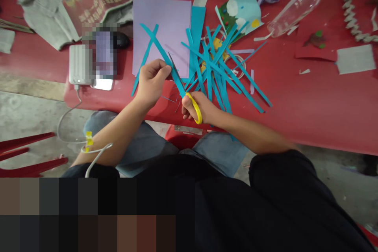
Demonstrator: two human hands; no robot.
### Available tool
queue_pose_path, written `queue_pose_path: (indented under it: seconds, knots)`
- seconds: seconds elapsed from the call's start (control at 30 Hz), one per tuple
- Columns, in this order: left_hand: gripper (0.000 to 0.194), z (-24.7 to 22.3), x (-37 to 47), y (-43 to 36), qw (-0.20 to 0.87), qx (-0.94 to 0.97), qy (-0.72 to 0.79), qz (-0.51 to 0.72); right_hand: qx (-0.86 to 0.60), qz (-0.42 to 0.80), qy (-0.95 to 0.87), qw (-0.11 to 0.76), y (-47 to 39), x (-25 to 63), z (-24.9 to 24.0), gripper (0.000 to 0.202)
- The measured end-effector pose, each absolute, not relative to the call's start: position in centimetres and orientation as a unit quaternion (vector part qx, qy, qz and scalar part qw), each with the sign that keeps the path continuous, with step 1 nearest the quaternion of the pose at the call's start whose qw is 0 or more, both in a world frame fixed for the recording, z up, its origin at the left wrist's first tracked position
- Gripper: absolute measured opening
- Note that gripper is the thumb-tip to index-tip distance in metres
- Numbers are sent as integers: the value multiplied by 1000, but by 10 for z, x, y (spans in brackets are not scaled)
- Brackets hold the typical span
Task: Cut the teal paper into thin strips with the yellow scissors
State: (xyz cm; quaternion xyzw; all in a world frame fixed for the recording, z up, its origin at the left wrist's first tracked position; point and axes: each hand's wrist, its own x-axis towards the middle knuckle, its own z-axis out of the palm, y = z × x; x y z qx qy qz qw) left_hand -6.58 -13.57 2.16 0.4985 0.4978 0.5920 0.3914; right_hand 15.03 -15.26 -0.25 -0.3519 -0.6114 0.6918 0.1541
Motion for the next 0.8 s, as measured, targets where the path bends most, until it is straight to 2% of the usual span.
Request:
queue_pose_path:
  seconds: [0.53, 0.8]
  knots:
    - [36, 19, -68, -135, 387, 490, 518, 585, -395, 681, -595, 160, -154, 143, 7, 91]
    - [36, 19, -69, -135, 390, 486, 512, 592, -406, 682, -584, 169, -151, 142, 13, 76]
